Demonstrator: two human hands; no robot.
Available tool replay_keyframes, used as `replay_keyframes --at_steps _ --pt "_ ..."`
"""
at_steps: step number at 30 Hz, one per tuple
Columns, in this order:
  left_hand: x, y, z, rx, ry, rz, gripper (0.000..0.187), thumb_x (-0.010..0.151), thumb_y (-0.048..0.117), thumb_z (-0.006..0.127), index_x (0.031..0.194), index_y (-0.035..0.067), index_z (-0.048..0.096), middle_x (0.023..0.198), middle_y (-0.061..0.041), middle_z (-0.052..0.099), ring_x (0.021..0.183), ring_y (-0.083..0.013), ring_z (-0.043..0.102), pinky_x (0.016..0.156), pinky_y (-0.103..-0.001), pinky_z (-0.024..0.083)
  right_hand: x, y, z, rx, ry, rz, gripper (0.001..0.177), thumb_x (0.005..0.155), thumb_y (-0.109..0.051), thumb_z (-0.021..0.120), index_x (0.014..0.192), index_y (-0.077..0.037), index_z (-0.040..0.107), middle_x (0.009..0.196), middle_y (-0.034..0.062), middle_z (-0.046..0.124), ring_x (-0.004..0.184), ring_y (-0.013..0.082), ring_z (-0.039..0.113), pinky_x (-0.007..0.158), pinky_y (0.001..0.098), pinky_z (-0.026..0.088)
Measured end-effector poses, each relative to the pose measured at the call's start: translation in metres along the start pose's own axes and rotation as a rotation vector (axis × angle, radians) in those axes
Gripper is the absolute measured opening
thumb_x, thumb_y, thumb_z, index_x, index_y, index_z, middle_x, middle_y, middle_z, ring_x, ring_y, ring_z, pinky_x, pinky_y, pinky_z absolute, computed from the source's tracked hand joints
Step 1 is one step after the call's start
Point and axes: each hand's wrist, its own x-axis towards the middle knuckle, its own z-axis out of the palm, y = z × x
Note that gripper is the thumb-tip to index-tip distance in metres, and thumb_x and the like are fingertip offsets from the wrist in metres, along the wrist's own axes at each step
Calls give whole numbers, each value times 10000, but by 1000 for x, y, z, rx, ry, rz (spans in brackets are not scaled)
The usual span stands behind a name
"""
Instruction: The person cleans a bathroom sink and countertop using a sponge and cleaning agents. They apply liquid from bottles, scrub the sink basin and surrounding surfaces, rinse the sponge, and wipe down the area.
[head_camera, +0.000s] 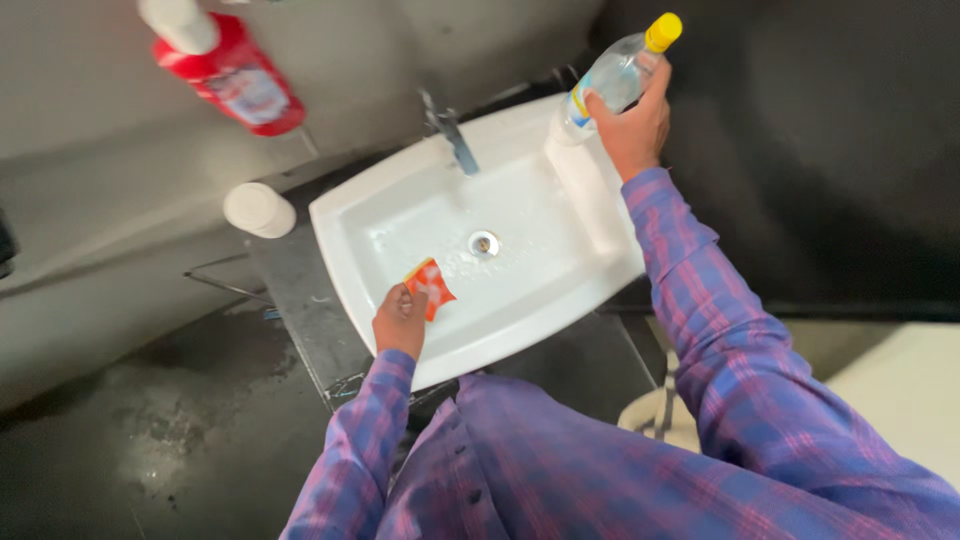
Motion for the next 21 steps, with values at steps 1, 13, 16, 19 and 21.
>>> replay_keyframes --at_steps 1,13,16,19,21 --pt "-2 3 3 13 -12 12 354 912 344 714 1084 35 702 940 -94 764 819 -175 729 787 -316 558 -6 3 -18 -26 -9 34 756 864 -229 923 1420 -67 438 1329 199 677 1246 375 673 1050 435 531" --pt "-10 27 59 79 -253 21 391 912 388 710 1079 35 699 882 -62 740 739 -150 690 722 -309 557 -111 75 -144 -263 42 347 850 814 -260 912 1476 -74 411 1314 246 672 1215 426 663 1020 478 526" --pt "-15 27 64 73 -252 82 389 913 377 719 1097 34 704 872 -66 737 748 -133 683 699 -303 558 -132 99 -144 -257 62 423 858 776 -242 907 1466 -84 423 1308 243 674 1206 425 662 1009 475 529" --pt "-17 28 63 59 -284 20 389 913 370 717 1091 25 701 868 -63 733 718 -128 672 680 -297 567 -150 123 -133 -262 77 533 867 734 -234 914 1441 -83 435 1291 243 671 1190 427 654 999 475 524" --pt "-21 27 61 81 -292 27 371 908 359 707 1090 35 715 856 -41 742 701 -114 673 676 -288 559 -162 137 -125 -280 76 574 871 714 -225 929 1421 -71 443 1290 257 657 1190 440 636 996 483 512"
